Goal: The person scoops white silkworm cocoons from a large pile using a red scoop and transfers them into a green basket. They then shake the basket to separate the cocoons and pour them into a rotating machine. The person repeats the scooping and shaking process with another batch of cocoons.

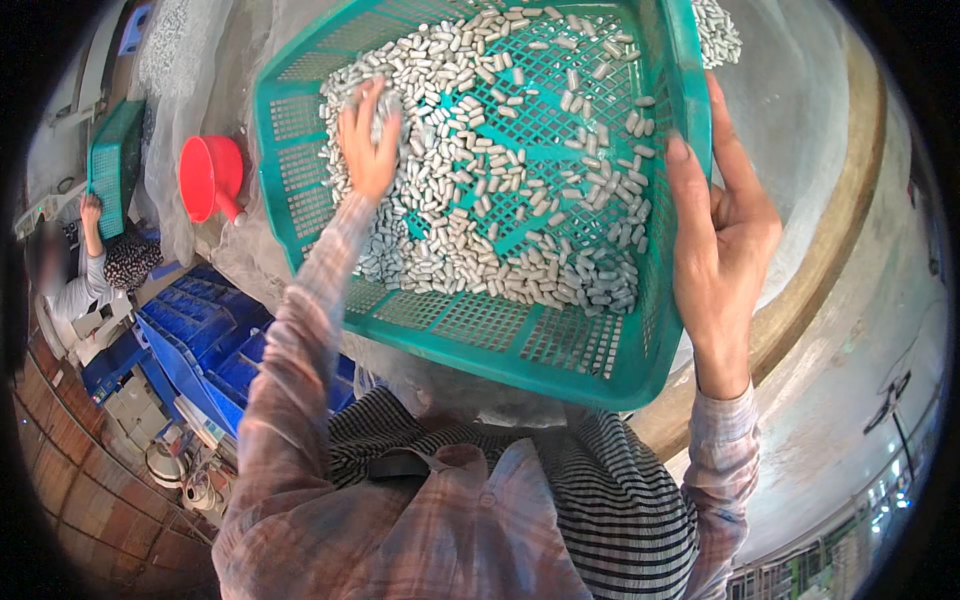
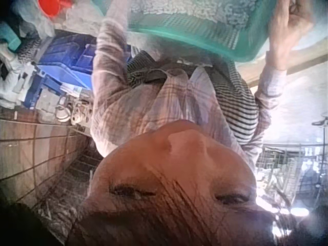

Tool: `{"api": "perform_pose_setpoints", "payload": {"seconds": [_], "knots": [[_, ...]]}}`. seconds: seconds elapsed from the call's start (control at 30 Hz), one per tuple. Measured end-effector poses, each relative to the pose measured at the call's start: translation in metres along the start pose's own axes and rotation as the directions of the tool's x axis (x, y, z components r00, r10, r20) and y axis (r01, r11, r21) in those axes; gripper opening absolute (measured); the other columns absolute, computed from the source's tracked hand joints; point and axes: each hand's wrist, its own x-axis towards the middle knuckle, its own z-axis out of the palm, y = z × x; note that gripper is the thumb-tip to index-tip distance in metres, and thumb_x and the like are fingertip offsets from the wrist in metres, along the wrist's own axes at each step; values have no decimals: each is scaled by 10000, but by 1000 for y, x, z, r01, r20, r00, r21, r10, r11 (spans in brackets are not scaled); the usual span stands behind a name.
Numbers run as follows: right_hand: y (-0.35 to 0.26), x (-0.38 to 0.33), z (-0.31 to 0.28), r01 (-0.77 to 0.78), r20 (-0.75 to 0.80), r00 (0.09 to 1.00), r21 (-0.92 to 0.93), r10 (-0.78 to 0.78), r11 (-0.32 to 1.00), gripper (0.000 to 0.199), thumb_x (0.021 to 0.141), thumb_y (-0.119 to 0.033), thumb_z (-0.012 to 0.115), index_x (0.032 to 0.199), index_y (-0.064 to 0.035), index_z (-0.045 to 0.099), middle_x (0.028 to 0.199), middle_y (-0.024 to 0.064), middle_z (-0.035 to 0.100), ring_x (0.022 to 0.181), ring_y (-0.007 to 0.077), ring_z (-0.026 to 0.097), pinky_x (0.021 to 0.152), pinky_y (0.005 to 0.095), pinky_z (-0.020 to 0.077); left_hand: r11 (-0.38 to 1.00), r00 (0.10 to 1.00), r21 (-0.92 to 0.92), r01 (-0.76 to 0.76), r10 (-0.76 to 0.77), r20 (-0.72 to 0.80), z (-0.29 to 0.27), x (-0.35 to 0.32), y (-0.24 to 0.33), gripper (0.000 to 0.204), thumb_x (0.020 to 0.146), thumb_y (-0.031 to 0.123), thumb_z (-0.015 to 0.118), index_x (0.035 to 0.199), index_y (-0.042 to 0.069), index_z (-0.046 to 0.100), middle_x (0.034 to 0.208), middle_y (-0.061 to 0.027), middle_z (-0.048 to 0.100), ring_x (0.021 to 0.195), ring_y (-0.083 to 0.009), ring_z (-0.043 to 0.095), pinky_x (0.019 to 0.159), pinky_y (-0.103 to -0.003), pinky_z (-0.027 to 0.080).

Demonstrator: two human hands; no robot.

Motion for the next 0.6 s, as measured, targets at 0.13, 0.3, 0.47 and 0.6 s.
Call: {"api": "perform_pose_setpoints", "payload": {"seconds": [0.13, 0.3, 0.47, 0.6], "knots": [[-3, -2, 5, -3, -18, 1000, 35, 4, 999, 464, 949, -77, 561, 1399, -44, 450, 766, -79, 568, 542, -35, 293, 458, 162, 198, 977, 938, -210, 34, -104, -331, 54, 69, 52, 330, 781, 286, 748, 991, 47, 662, 1019, -117, 596, 1009, -289, 541, 911, -389, 409], [-3, 1, 2, -34, -12, 999, 15, 34, 999, 466, 950, -83, 566, 1398, -38, 449, 795, -71, 582, 553, -34, 318, 456, 167, 223, 922, 921, -138, -361, 376, 98, 66, 25, 171, 355, 739, 386, 717, 1038, 202, 664, 1194, -89, 557, 1165, -302, 467, 946, -541, 349], [4, 3, 6, -22, -99, 995, 124, 35, 992, 467, 950, -98, 572, 1393, -19, 449, 857, -45, 615, 574, -30, 349, 472, 160, 254, 835, 602, -309, -455, 544, 584, 6, -60, 113, 477, 818, 441, 599, 1286, 359, 554, 1529, -1, 309, 1425, -346, 200, 1112, -645, 72], [7, 4, 0, -60, -55, 996, 84, 65, 995, 464, 948, -106, 575, 1388, -20, 457, 905, -29, 634, 587, -28, 360, 483, 154, 271, 912, 857, 268, -310, 146, 494, -23, -44, -1, 573, 884, 480, 523, 1426, 342, 400, 1590, -65, 127, 1454, -364, 60, 1071, -694, -9]]}}
